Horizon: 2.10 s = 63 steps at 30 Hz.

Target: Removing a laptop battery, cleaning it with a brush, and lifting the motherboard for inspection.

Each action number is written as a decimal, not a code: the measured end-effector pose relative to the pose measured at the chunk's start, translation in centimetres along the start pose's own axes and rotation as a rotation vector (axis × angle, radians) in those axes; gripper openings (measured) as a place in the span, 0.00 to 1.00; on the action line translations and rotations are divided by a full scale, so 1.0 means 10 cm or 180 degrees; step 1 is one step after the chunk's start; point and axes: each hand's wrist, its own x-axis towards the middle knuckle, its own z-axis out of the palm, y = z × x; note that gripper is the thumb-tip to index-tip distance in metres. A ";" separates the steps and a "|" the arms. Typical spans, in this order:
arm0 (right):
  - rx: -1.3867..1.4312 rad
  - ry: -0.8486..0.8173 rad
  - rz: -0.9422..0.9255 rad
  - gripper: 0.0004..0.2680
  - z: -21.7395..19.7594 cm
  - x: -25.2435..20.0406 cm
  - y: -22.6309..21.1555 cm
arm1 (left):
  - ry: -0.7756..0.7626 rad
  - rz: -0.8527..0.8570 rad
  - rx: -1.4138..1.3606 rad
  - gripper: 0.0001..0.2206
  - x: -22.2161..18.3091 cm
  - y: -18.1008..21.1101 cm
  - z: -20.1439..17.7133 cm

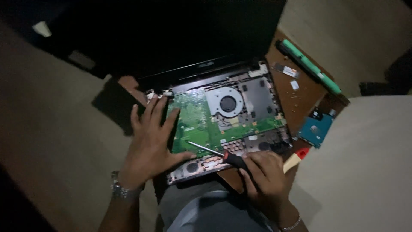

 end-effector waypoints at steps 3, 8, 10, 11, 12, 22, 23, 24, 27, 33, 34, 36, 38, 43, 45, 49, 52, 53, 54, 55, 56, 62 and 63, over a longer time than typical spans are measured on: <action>-0.0323 -0.0185 -0.0128 0.11 -0.05 -0.19 0.10 | -0.0270 0.0048 0.0192 0.66 0.06 -0.01 0.02; -0.0091 -0.0916 0.0297 0.23 -0.08 -0.67 0.43 | -0.1235 -0.0830 -0.0114 0.68 0.19 0.08 -0.12; -0.0143 -0.1426 0.0538 0.25 -0.07 -0.86 0.59 | -0.0923 -0.0482 0.0023 0.69 0.12 -0.01 -0.02; -0.0196 -0.1927 0.0756 0.27 -0.07 -0.95 0.66 | -0.0585 -0.0151 0.0166 0.71 0.08 -0.06 0.03; -0.0192 -0.1927 0.0763 0.27 -0.08 -0.97 0.68 | -0.0591 -0.0147 0.0167 0.71 0.07 -0.06 0.01; 0.0079 -0.1071 0.0212 0.30 -0.25 -0.58 0.46 | -0.0908 -0.0228 0.0072 0.81 0.09 -0.02 0.00; 0.0099 -0.0909 0.0098 0.33 -0.27 -0.56 0.44 | -0.0850 -0.0261 0.0063 0.81 0.09 -0.01 0.00; 0.0090 -0.0910 0.0138 0.33 -0.29 -0.52 0.42 | -0.0871 -0.0228 0.0051 0.81 0.06 -0.02 0.01; 0.0163 -0.0857 0.0078 0.30 -0.34 -0.39 0.35 | -0.0835 -0.0179 0.0070 0.80 0.05 -0.04 0.01; 0.0109 -0.0845 0.0058 0.19 -0.33 -0.33 0.29 | -0.0617 -0.0031 -0.0245 0.73 0.03 -0.05 0.00; 0.0054 -0.0856 0.0034 0.20 -0.29 -0.35 0.30 | -0.0745 -0.0167 -0.0195 0.75 0.06 -0.04 -0.01; -0.0004 -0.0867 0.0021 0.20 -0.27 -0.39 0.32 | -0.0878 -0.0292 -0.0148 0.76 0.10 -0.04 -0.01; -0.0097 -0.1107 -0.0029 0.22 -0.31 -0.41 0.33 | -0.0741 -0.0221 -0.0247 0.75 0.13 -0.06 -0.01; -0.0026 -0.1041 -0.0171 0.22 -0.49 -0.53 0.53 | -0.1034 -0.0366 -0.0040 0.78 0.17 -0.09 0.00; -0.0084 -0.1067 -0.0187 0.23 -0.53 -0.61 0.69 | -0.0971 -0.0290 -0.0090 0.78 0.16 -0.10 0.01; -0.0475 -0.0884 -0.0361 0.20 -0.69 -0.52 0.87 | -0.0935 -0.0232 -0.0146 0.78 0.16 -0.07 -0.03; -0.0633 -0.0760 -0.0467 0.21 -0.74 -0.42 0.89 | -0.0878 -0.0221 -0.0085 0.78 0.18 -0.06 -0.04; -0.0742 -0.0724 -0.0529 0.20 -0.73 -0.40 0.89 | -0.0959 -0.0295 0.0040 0.76 0.19 -0.07 -0.03; -0.0732 -0.0714 -0.0536 0.20 -0.70 -0.43 0.91 | -0.0957 -0.0303 0.0053 0.76 0.16 -0.08 -0.03; -0.0740 -0.0674 -0.0549 0.23 -0.66 -0.45 0.92 | -0.0781 -0.0149 -0.0100 0.75 0.13 -0.09 -0.02; -0.0751 -0.0635 -0.0555 0.25 -0.62 -0.48 0.94 | -0.0605 0.0010 -0.0254 0.74 0.11 -0.10 -0.01; -0.0517 -0.0514 -0.0428 0.22 -0.58 -0.49 0.89 | -0.0574 -0.0006 -0.0121 0.74 0.17 -0.08 -0.06; -0.0515 -0.0511 -0.0431 0.22 -0.59 -0.49 0.87 | -0.0573 -0.0008 -0.0117 0.74 0.19 -0.08 -0.04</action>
